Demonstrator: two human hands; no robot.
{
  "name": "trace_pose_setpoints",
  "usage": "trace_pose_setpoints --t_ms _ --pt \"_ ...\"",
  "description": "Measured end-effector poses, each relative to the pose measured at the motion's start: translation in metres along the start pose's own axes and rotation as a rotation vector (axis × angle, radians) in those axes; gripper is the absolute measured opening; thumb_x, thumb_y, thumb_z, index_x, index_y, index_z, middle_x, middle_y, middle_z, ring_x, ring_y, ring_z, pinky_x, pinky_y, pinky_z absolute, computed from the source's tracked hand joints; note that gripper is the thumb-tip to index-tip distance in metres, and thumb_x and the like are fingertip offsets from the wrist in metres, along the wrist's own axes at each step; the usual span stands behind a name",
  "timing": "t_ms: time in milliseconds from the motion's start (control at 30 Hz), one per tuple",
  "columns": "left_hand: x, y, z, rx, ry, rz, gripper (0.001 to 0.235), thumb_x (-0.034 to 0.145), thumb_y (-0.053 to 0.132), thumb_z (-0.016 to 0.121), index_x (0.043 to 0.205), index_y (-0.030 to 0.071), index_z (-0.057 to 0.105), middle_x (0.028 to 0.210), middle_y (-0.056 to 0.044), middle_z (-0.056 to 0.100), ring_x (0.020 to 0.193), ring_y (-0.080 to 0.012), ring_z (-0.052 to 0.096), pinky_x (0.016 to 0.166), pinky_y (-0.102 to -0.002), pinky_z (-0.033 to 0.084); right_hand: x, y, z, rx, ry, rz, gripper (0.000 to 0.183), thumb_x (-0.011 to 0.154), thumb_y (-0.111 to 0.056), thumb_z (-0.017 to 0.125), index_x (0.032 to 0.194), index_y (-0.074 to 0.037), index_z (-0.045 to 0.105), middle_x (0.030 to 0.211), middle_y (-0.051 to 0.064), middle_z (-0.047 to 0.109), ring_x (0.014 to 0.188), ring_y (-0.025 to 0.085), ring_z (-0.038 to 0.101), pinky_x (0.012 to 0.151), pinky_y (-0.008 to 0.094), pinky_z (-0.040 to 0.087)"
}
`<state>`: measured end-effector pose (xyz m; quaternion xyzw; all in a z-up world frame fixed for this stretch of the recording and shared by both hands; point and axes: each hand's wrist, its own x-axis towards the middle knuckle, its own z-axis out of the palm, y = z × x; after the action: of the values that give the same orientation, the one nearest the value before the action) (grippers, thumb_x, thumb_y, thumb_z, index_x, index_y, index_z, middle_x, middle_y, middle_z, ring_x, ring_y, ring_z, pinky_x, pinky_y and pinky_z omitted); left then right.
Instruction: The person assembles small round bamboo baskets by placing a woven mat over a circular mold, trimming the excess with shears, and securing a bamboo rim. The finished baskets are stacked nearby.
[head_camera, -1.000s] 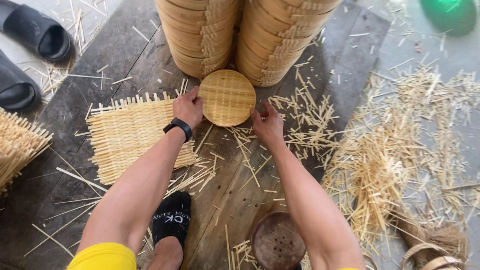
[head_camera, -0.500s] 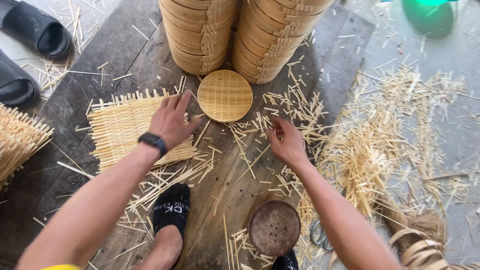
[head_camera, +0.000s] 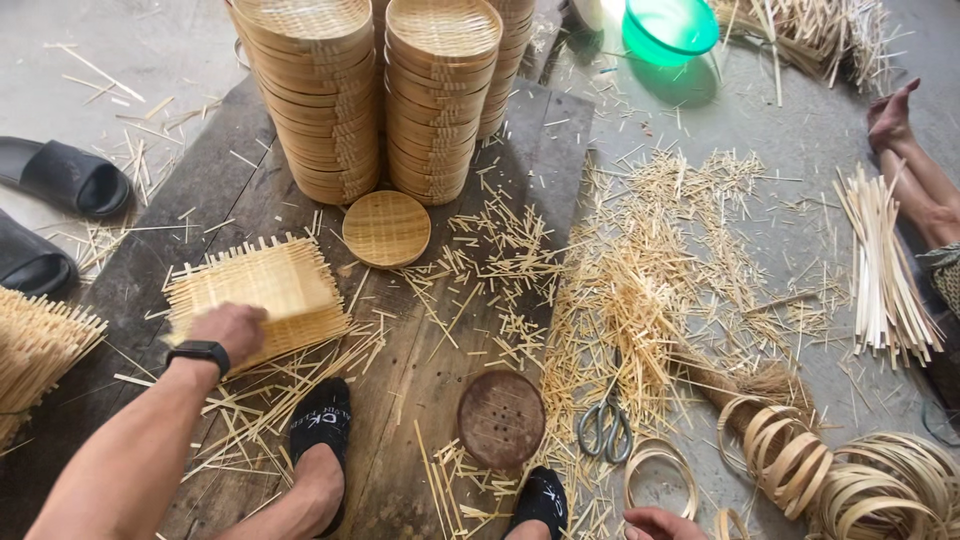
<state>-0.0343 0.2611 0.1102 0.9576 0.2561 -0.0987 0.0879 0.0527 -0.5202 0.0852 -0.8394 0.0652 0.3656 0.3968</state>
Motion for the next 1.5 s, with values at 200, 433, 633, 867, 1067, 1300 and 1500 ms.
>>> trace_pose_setpoints --t_ms 200,433,633,867,1067,1300,1500 --pt "-0.027 0.077 -0.106 0.305 0.467 0.302 0.034 0.104 0.015 0.048 0.077 0.011 0.068 0.066 -0.006 0.065 0.058 -0.0147 0.058 0.052 -0.032 0.053 -0.006 -0.024 0.023 0.052 -0.019 -0.071 0.037 0.092 -0.026 0.069 0.123 -0.006 0.071 0.101 0.011 0.084 0.092 0.021 0.081 0.081 0.035 0.064" --pt "-0.153 0.277 0.003 -0.149 0.368 1.028 0.029 0.080 -0.006 0.065 0.106 0.006 0.071 0.110 -0.012 0.072 0.103 -0.0252 0.066 0.090 -0.041 0.056 0.014 -0.132 0.075 1.010 -0.438 -0.236 0.075 0.086 -0.063 0.047 0.125 0.000 0.061 0.115 0.020 0.070 0.102 0.030 0.070 0.085 0.045 0.061" --pt "-0.198 0.310 0.081 -0.477 0.133 0.948 0.037 0.077 0.011 0.078 0.114 0.010 0.072 0.125 -0.010 0.070 0.122 -0.0323 0.063 0.105 -0.048 0.049 0.048 -0.135 0.116 0.704 -0.024 -0.101 0.040 0.080 -0.009 0.080 0.115 0.004 0.065 0.105 0.018 0.074 0.090 0.025 0.072 0.082 0.038 0.063" --pt "-0.106 0.277 0.091 -1.058 -0.410 -0.406 0.049 0.076 0.015 0.088 0.117 0.004 0.063 0.114 -0.014 0.072 0.099 -0.0236 0.072 0.091 -0.040 0.057 0.062 -0.108 0.125 0.729 -0.002 -0.181 0.032 0.079 -0.005 0.079 0.107 0.002 0.067 0.099 0.013 0.077 0.083 0.020 0.074 0.075 0.033 0.064" --pt "-0.082 0.265 0.117 -1.190 -0.517 -0.282 0.027 0.076 0.013 0.086 0.098 0.001 0.076 0.091 -0.010 0.079 0.076 -0.0182 0.072 0.070 -0.033 0.060 0.072 -0.100 0.130 0.570 0.095 -0.283 0.025 0.085 -0.009 0.078 0.106 0.002 0.069 0.095 0.008 0.074 0.080 0.013 0.068 0.068 0.027 0.057" --pt "-0.086 0.277 0.096 -1.101 -0.431 -0.311 0.032 0.075 0.013 0.087 0.103 0.001 0.075 0.095 -0.011 0.079 0.079 -0.0172 0.074 0.075 -0.032 0.062 0.073 -0.103 0.139 0.603 0.205 -0.330 0.022 0.087 -0.007 0.077 0.106 0.002 0.070 0.095 0.006 0.076 0.079 0.009 0.069 0.069 0.024 0.057" --pt "-0.092 0.281 0.092 -1.182 -0.436 -0.329 0.036 0.076 0.012 0.086 0.108 0.000 0.073 0.099 -0.012 0.078 0.083 -0.0166 0.073 0.076 -0.031 0.061 0.070 -0.102 0.140 0.634 0.227 -0.319 0.019 0.089 -0.005 0.077 0.106 0.001 0.070 0.094 0.006 0.077 0.078 0.007 0.069 0.069 0.021 0.056"
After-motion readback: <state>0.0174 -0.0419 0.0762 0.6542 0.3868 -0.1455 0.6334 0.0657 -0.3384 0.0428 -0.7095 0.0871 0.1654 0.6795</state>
